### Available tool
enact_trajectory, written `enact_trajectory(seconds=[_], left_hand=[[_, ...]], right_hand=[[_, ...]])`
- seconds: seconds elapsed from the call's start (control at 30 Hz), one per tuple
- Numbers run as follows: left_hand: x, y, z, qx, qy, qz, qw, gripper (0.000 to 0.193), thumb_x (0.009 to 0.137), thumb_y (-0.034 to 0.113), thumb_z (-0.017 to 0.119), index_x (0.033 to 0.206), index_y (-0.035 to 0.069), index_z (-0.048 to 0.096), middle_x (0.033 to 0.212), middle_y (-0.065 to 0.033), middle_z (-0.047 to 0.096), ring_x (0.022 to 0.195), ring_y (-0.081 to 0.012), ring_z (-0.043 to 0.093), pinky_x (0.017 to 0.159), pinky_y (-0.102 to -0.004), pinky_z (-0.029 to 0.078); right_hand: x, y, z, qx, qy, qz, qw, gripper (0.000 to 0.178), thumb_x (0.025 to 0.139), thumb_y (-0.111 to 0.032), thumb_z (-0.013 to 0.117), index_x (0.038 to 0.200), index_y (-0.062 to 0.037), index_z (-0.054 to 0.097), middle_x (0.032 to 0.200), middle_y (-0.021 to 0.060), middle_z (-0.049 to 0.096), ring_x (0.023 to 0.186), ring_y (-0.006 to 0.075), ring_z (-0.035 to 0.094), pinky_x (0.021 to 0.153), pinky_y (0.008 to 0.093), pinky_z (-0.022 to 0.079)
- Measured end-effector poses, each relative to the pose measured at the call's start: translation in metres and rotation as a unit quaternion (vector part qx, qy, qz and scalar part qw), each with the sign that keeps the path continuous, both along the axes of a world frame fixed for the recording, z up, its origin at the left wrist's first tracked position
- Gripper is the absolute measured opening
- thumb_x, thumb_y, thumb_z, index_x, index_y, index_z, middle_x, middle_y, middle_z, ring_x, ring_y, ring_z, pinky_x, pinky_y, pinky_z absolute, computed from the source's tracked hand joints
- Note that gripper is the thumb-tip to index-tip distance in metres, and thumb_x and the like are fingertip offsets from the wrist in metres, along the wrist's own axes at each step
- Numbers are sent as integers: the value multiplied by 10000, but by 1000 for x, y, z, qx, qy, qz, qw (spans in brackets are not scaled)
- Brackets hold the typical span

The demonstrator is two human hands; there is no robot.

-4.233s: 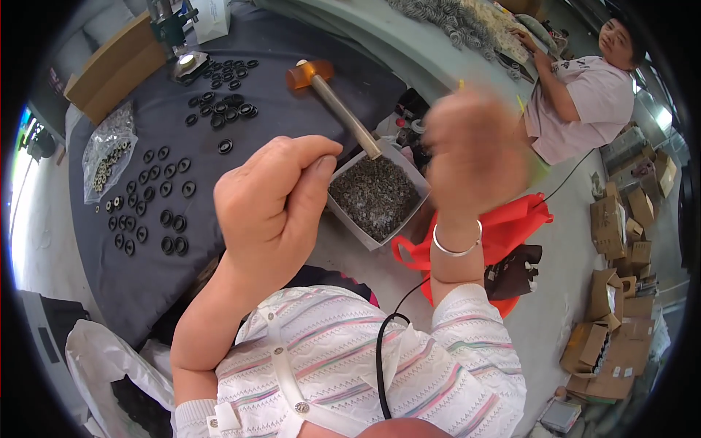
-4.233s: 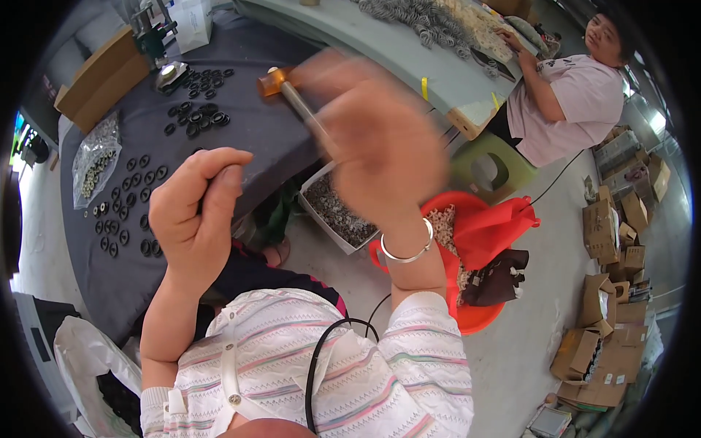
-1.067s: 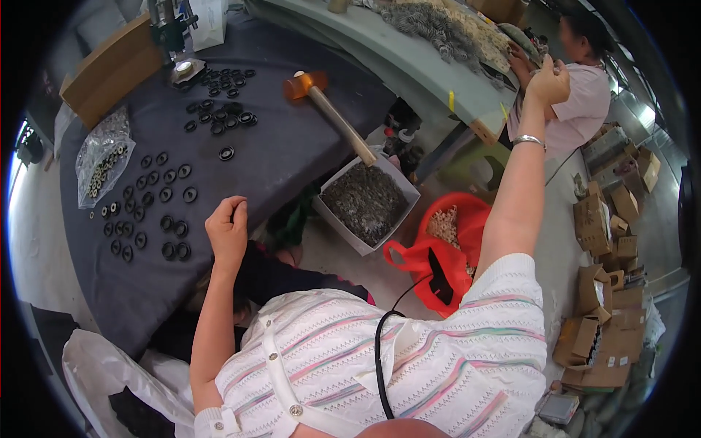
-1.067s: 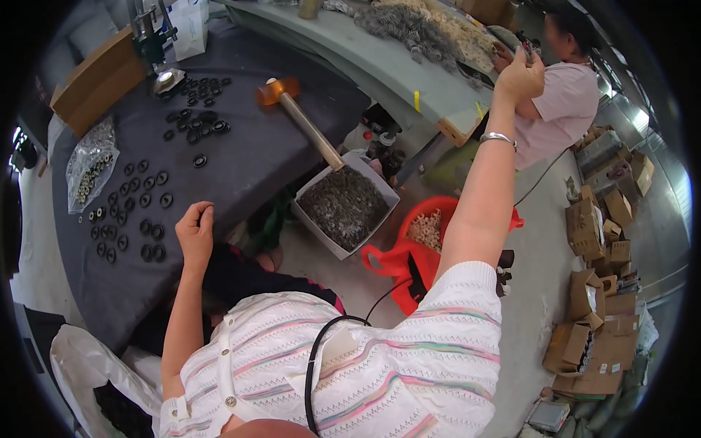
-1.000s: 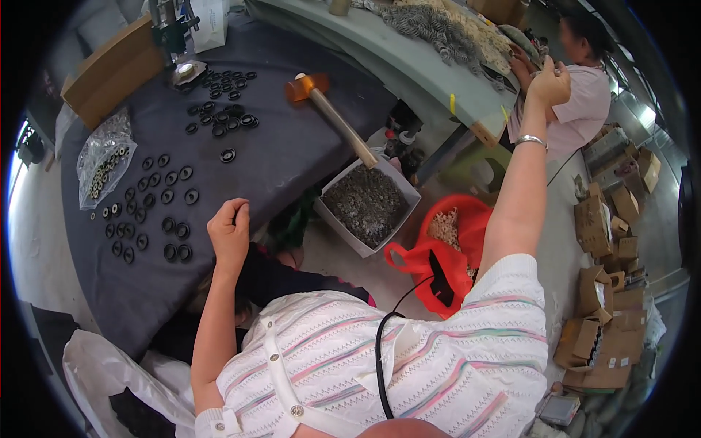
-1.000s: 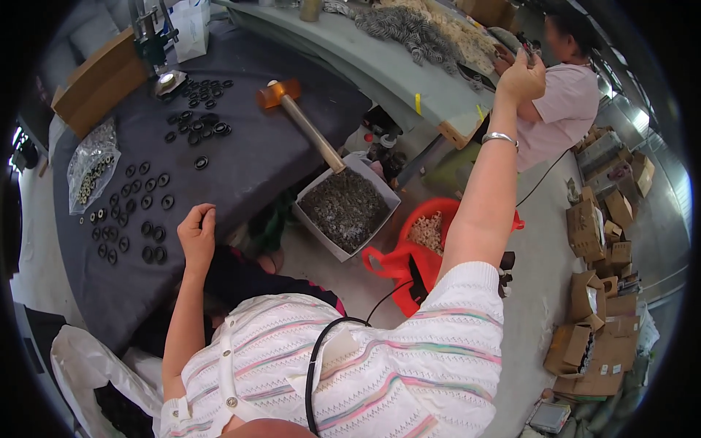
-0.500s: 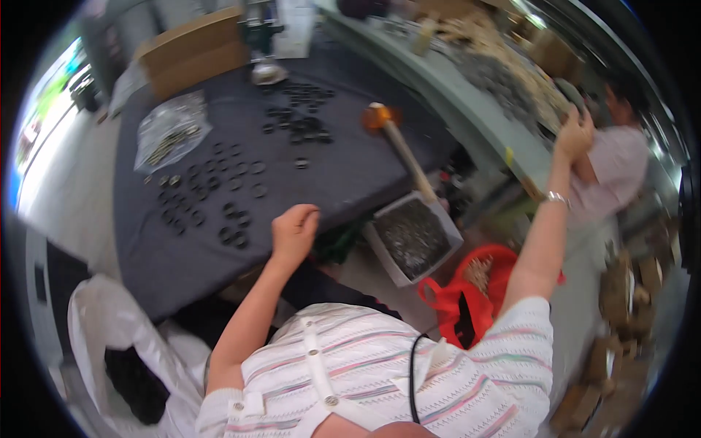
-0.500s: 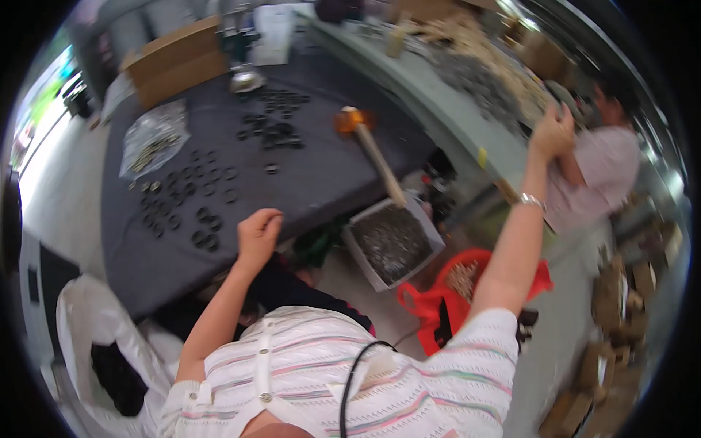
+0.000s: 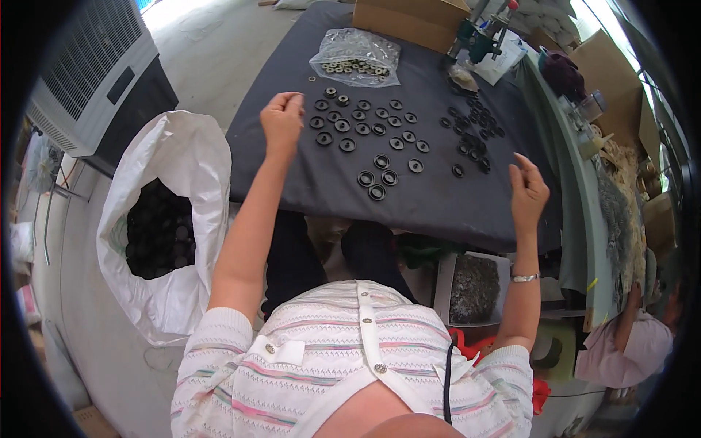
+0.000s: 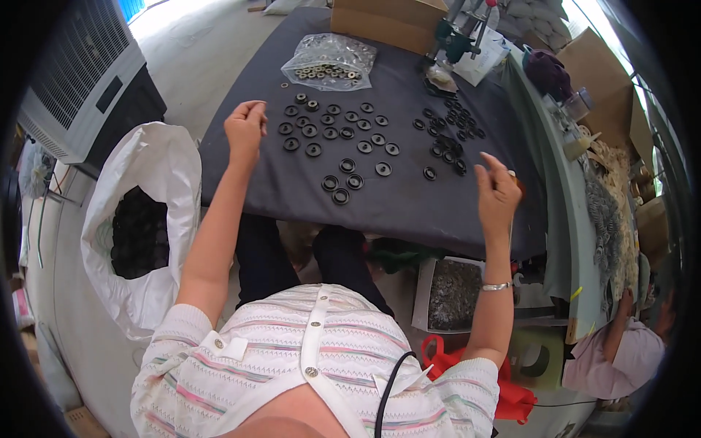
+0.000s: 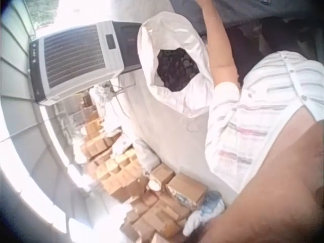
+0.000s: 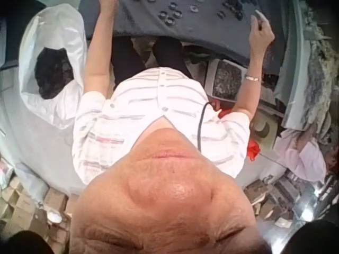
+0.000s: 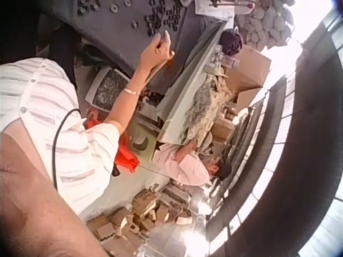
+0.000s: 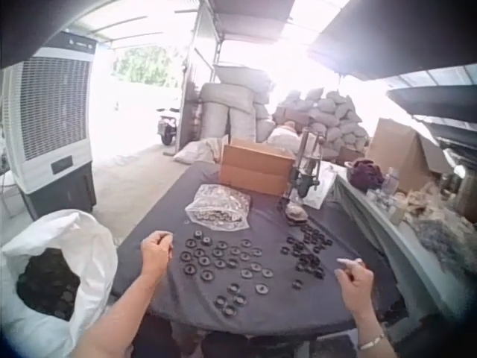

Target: The person assembles rubber rings and metal inserts into finished parts by securing them together with a rubber mallet.

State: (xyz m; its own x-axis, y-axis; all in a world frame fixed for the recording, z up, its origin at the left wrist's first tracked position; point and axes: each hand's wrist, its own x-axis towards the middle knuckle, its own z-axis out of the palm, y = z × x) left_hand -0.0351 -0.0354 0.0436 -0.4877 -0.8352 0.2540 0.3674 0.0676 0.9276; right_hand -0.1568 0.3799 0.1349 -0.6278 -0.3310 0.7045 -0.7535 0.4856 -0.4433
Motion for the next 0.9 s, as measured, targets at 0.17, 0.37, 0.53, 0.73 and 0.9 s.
enact_trajectory(seconds=[0.17, 0.37, 0.53, 0.73, 0.9], left_hand=[[-20, -91, -56, -20, -77, 112, 991, 124, 863, 122, 621, 852, 15, 682, 649, -27, 611, 510, -93, 537, 480, -244, 418], [-40, -86, -60, -227, -189, 220, 930, 156, 824, 179, 611, 844, 47, 692, 747, -117, 683, 687, -271, 666, 643, -369, 507], [-41, -77, -50, -233, -225, 205, 924, 140, 819, 179, 607, 841, 67, 689, 758, -128, 682, 726, -310, 666, 653, -385, 511], [-39, -74, -45, -210, -240, 184, 930, 126, 819, 167, 603, 828, 69, 682, 739, -120, 677, 710, -302, 662, 648, -383, 509], [-35, -74, -45, -205, -243, 182, 931, 127, 819, 160, 598, 826, 64, 681, 734, -120, 676, 710, -300, 661, 649, -383, 508]], right_hand=[[4, -102, -11, 28, -98, 160, 982, 181, 866, -60, 638, 1037, -12, 673, 718, 40, 604, 642, 67, 528, 603, 218, 428], [-33, -189, -27, 124, -80, 196, 969, 169, 825, -71, 640, 977, -10, 680, 865, 142, 689, 784, 262, 673, 696, 310, 508], [-91, -264, -57, 197, -103, 195, 955, 208, 826, -98, 632, 1002, 3, 679, 841, 151, 685, 739, 226, 668, 668, 303, 497], [-142, -332, -94, 308, 10, 19, 951, 185, 845, -87, 531, 926, -32, 688, 987, 201, 668, 925, 377, 641, 810, 446, 516], [-143, -353, -100, 419, 31, -46, 906, 198, 857, -60, 511, 913, -23, 697, 978, 200, 680, 915, 342, 675, 768, 421, 556]])
